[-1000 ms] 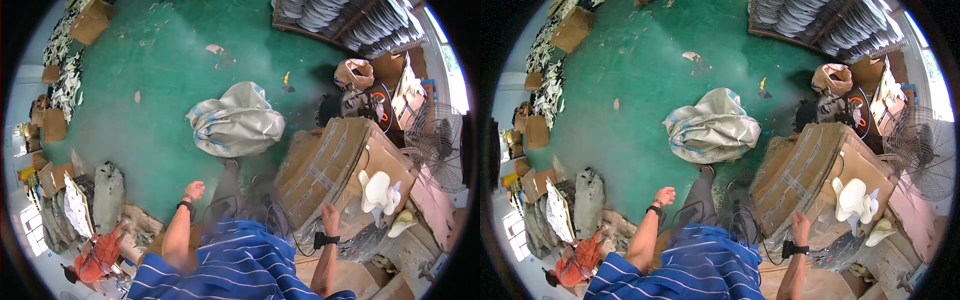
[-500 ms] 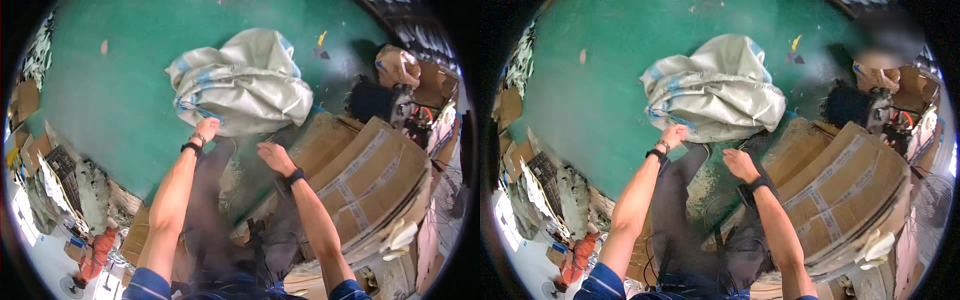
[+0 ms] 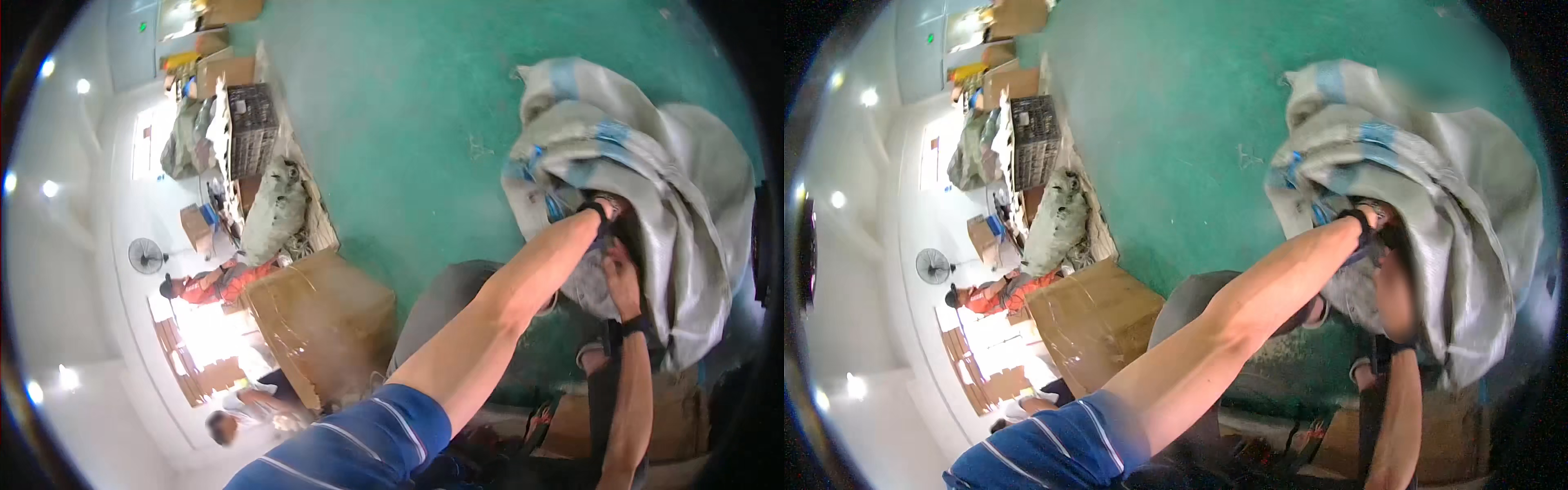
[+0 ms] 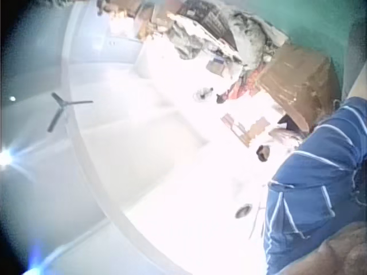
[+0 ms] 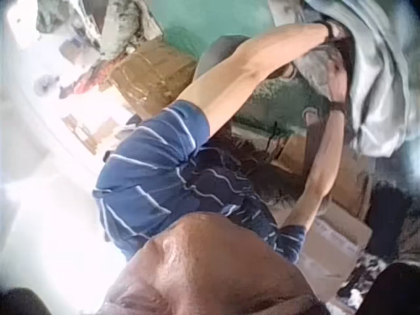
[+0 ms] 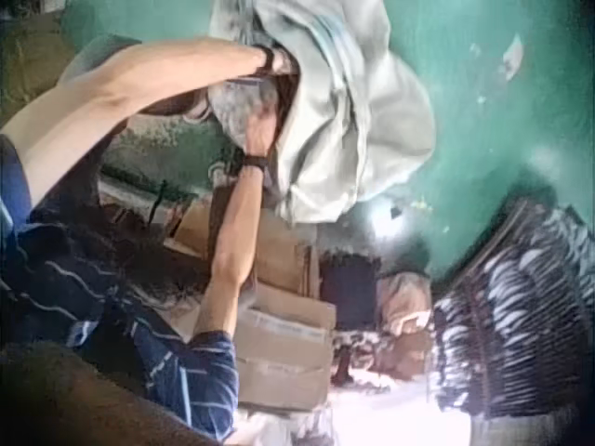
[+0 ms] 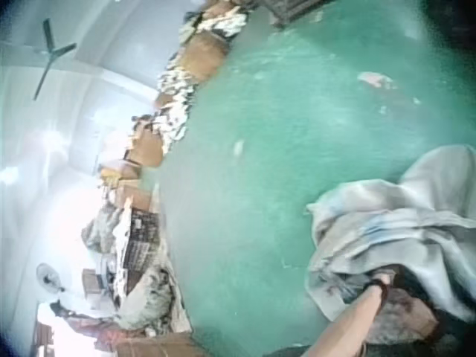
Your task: The person sorts white shoe parts on a table, picking them up and moving them into piles. They also retrieve more parts from a large sack on the floor and place them on the table. The person handles the parts by hand, occasionally inspecting them.
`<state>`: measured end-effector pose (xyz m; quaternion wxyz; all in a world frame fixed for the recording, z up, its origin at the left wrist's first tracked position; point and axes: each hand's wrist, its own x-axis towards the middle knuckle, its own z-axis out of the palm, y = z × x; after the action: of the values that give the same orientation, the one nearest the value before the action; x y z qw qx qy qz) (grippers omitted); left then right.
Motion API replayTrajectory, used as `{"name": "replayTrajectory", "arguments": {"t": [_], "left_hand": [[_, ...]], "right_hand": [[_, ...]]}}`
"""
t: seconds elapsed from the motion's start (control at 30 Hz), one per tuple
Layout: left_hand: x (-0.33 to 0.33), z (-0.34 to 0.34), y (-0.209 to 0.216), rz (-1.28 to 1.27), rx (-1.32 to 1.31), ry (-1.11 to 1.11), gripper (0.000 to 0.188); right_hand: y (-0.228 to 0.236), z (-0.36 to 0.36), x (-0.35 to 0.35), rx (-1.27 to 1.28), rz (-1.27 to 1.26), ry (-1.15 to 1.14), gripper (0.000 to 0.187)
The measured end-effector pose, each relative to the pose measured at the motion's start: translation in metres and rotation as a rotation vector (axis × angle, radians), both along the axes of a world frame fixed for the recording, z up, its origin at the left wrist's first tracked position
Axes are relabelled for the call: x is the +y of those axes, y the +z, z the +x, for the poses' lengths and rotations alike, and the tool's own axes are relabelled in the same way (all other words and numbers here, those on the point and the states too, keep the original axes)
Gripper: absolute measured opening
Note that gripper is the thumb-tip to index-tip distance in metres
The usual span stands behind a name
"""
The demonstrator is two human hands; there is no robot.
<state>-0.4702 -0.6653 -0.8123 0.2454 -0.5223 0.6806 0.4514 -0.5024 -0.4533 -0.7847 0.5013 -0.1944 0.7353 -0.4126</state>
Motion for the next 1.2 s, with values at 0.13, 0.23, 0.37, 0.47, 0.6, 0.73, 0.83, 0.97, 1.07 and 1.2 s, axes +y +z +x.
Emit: {"name": "replayTrajectory", "arguments": {"t": [0.13, 0.23, 0.37, 0.47, 0.6, 0.73, 0.83, 0.97, 1.07, 1.2], "left_hand": [[-0.037, -0.024, -0.019, -0.131, 0.075, -0.211, 0.029], [-0.086, -0.066, -0.025, -0.232, 0.222, -0.507, 0.029], [-0.159, -0.111, -0.016, -0.38, 0.288, -0.719, 0.028], [-0.16, -0.157, -0.02, -0.434, 0.305, -0.881, 0.028], [-0.153, -0.166, -0.034, -0.493, 0.341, -1.03, 0.027], [-0.093, -0.128, -0.041, -0.5, 0.32, -1.229, 0.026], [-0.015, -0.147, -0.075, -0.436, 0.308, -1.447, 0.026], [0.0, -0.124, -0.075, -0.431, 0.265, -1.503, 0.025], [0.021, -0.131, -0.078, -0.391, 0.294, -1.545, 0.025], [0.036, -0.137, -0.078, -0.38, 0.34, -1.607, 0.024]], "right_hand": [[-0.012, -0.054, -0.011, 0.174, -0.075, 0.004, 0.035], [0.026, -0.119, -0.03, 0.443, 0.036, 0.128, 0.03], [0.074, -0.216, -0.029, 1.197, 0.157, 0.307, 0.03], [0.072, -0.299, 0.024, 1.394, -0.106, 0.106, 0.033], [0.045, -0.353, 0.071, 1.483, 0.161, 0.157, 0.035], [-0.001, -0.331, 0.071, 1.185, 0.154, 0.359, 0.033], [-0.032, -0.298, 0.072, 1.104, 0.177, 0.502, 0.032], [-0.078, -0.243, 0.045, 0.85, 0.323, 0.67, 0.033], [-0.086, -0.219, 0.068, 0.925, 0.296, 0.932, 0.023], [-0.075, -0.204, 0.053, 0.799, 0.244, 0.828, 0.025]]}}
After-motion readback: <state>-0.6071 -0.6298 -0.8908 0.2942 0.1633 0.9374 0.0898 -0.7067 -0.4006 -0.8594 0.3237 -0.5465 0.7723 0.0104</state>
